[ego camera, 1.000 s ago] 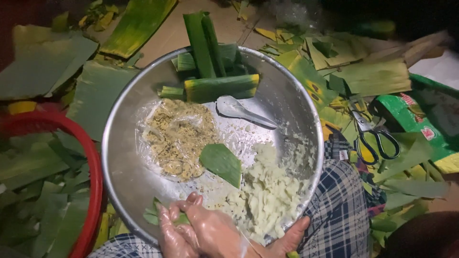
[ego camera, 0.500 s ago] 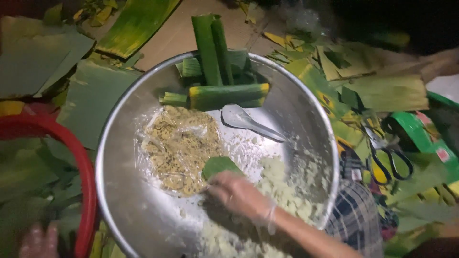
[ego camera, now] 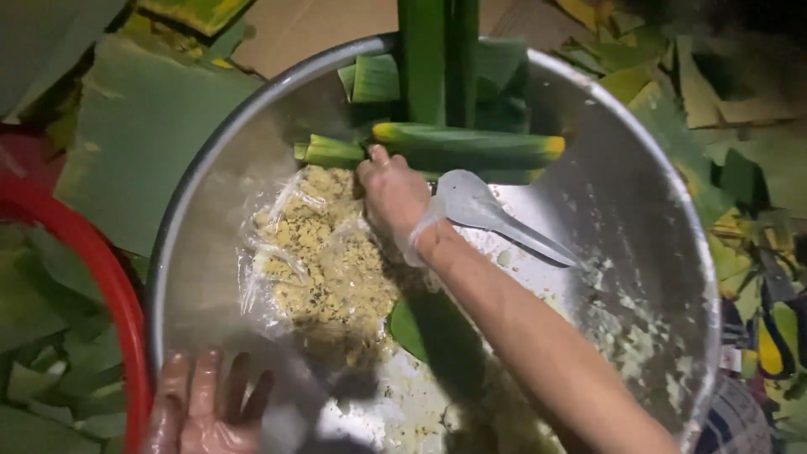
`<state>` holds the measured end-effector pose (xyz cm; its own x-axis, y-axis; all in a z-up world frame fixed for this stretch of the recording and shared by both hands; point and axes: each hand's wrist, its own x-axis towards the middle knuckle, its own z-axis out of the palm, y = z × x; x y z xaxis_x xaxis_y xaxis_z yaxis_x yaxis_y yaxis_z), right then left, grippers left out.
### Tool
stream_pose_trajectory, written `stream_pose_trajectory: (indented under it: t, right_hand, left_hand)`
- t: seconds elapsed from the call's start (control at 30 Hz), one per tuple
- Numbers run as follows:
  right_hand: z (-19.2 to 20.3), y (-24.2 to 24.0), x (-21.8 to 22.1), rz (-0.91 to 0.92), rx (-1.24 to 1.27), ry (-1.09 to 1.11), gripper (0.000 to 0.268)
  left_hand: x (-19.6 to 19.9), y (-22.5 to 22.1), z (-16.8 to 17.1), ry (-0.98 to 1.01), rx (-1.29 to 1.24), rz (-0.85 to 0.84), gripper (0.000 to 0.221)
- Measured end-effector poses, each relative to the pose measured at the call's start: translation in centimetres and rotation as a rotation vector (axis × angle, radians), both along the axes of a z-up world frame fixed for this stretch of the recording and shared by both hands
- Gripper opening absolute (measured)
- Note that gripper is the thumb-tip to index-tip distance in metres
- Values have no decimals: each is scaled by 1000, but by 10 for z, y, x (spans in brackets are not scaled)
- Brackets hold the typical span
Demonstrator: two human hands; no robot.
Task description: Wrapping a dough and filling mixture in banana leaves to prepare traditional food items.
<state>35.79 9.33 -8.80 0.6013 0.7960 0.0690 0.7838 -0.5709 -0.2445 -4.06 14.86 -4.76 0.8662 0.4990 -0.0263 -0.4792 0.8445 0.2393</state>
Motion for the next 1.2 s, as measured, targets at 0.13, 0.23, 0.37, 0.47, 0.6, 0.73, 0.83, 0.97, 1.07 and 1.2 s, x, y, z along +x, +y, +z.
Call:
stream_pose_trajectory:
  t: [0.13, 0.23, 0.37, 0.47, 0.6, 0.73, 0.83, 0.97, 1.07, 1.2]
  right_hand:
    - [54, -17, 4, 56, 304, 372, 50]
    - [115, -41, -6, 22, 615, 773, 42]
    - [155, -78, -35, -214, 712, 1418, 26]
    - [154, -113, -71, -198, 592, 1580, 24]
    - [160, -142, -121, -126, 446, 1501, 26]
    - [169, -176, -147, -210, 417, 1518, 33]
    - [162, -196, -143, -1, 536, 1373, 35]
    - [176, -194, -146, -143, 342, 1288, 40]
    - [123, -200, -134, -57, 351, 1157, 30]
    - [124, -188, -107, -289, 142, 1044, 31]
  left_hand:
    - [45, 32, -2, 332, 39, 42, 43]
    - [56, 36, 0, 580, 37, 40, 41]
    - [86, 12, 32, 252, 280, -3, 31]
    - [124, -16, 94, 1101, 218, -40, 72]
    - [116, -20, -18, 51, 1164, -4, 23]
    - [124, -71, 100, 1079, 605, -274, 27]
    - [114, -83, 61, 930, 647, -333, 22]
    - [124, -112, 123, 880, 727, -441, 39]
    - [144, -113, 152, 1353, 666, -552, 44]
    - [124, -85, 67, 1106, 368, -144, 36]
